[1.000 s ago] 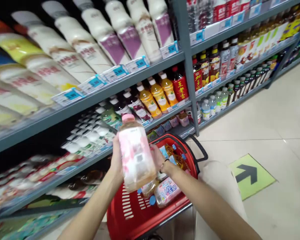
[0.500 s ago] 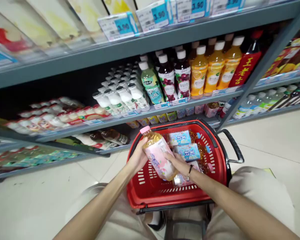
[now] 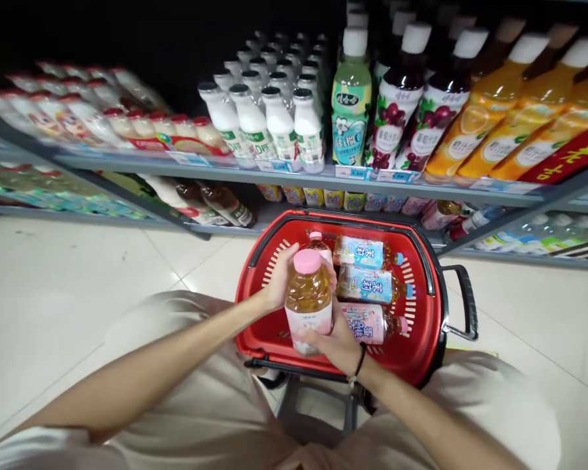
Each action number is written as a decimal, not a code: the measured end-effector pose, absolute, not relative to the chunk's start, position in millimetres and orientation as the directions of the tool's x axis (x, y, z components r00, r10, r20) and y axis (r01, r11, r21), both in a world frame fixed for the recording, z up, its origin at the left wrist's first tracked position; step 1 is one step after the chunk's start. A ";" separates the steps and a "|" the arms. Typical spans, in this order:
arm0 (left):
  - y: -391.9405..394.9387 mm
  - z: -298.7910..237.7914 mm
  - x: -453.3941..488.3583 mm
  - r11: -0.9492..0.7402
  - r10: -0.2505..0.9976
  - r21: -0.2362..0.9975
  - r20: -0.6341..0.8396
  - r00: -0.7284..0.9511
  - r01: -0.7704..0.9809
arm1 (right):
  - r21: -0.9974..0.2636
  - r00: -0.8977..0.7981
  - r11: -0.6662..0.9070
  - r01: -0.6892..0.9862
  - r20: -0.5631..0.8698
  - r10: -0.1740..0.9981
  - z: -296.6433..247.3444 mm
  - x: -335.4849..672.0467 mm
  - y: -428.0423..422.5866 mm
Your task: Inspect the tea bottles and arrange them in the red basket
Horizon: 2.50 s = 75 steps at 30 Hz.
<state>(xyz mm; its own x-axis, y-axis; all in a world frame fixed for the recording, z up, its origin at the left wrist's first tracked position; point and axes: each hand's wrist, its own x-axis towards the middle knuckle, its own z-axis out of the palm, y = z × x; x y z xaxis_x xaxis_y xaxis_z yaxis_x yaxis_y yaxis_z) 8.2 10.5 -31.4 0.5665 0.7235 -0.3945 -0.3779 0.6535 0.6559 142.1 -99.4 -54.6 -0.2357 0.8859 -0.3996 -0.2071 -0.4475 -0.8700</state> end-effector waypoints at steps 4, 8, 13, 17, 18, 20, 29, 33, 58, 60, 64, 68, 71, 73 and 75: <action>14.5 -32.7 12.8 0.654 0.727 0.648 -0.398 0.559 -0.390 | -0.866 -0.219 -0.461 -0.193 -0.420 0.881 -49.3 146.6 -97.2; 18.9 -34.8 18.7 0.671 0.713 0.635 -0.409 0.569 -0.384 | -0.865 -0.201 -0.460 -0.200 -0.423 0.883 -51.0 149.2 -96.0; 21.9 -34.6 24.2 0.697 0.684 0.617 -0.418 0.597 -0.366 | -0.874 -0.205 -0.454 -0.172 -0.419 0.884 -55.8 152.9 -98.1; 21.8 -33.4 25.2 0.688 0.706 0.605 -0.430 0.563 -0.401 | -0.870 -0.199 -0.465 -0.165 -0.433 0.879 -56.4 154.5 -99.9; 21.7 -33.5 25.1 0.691 0.707 0.598 -0.441 0.553 -0.407 | -0.864 -0.205 -0.476 -0.166 -0.442 0.873 -56.2 154.6 -100.1; 21.4 -34.1 24.8 0.701 0.701 0.583 -0.461 0.543 -0.410 | -0.854 -0.223 -0.494 -0.164 -0.456 0.862 -55.5 154.3 -100.1; 20.9 -36.1 24.1 0.699 0.707 0.583 -0.480 0.519 -0.413 | -0.846 -0.216 -0.515 -0.136 -0.482 0.849 -56.4 152.8 -99.0; 19.9 -38.4 23.8 0.703 0.703 0.582 -0.484 0.521 -0.408 | -0.833 -0.211 -0.537 -0.136 -0.505 0.837 -55.5 152.7 -100.1; 20.4 -37.1 25.8 0.700 0.709 0.605 -0.527 0.468 -0.380 | -0.822 -0.226 -0.544 -0.167 -0.505 0.833 -56.0 157.2 -101.7; 20.3 -38.3 25.9 0.693 0.718 0.602 -0.525 0.457 -0.397 | -0.816 -0.227 -0.545 -0.194 -0.503 0.834 -63.1 158.1 -103.1; 20.5 -41.5 27.0 0.657 0.752 0.621 -0.512 0.414 -0.427 | -0.766 -0.151 -0.540 -0.349 -0.523 0.839 -80.0 157.1 -104.0; 23.6 -44.2 25.1 0.632 0.764 0.664 -0.449 0.463 -0.399 | -0.668 -0.062 -0.528 -0.524 -0.588 0.806 -82.9 152.7 -95.4; 25.1 -43.9 17.6 0.601 0.755 0.741 -0.404 0.517 -0.299 | -0.607 -0.058 -0.489 -0.627 -0.590 0.806 -78.5 150.9 -84.7; 23.1 -40.7 11.0 0.538 0.761 0.824 -0.386 0.521 -0.176 | -0.569 -0.098 -0.481 -0.667 -0.573 0.814 -77.7 151.2 -78.0; 17.8 -33.8 5.7 0.425 0.769 0.904 -0.332 0.546 -0.049 | -0.550 -0.122 -0.472 -0.689 -0.553 0.824 -79.0 152.2 -72.8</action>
<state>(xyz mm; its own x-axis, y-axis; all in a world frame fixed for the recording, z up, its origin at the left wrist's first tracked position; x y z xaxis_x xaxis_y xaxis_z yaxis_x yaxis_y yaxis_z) 5.7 17.8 -33.8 0.5457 0.7694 -0.3321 -0.0486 0.4246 0.9041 152.2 -72.8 -79.0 -0.1223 0.8240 -0.5532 -0.6892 -0.4716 -0.5501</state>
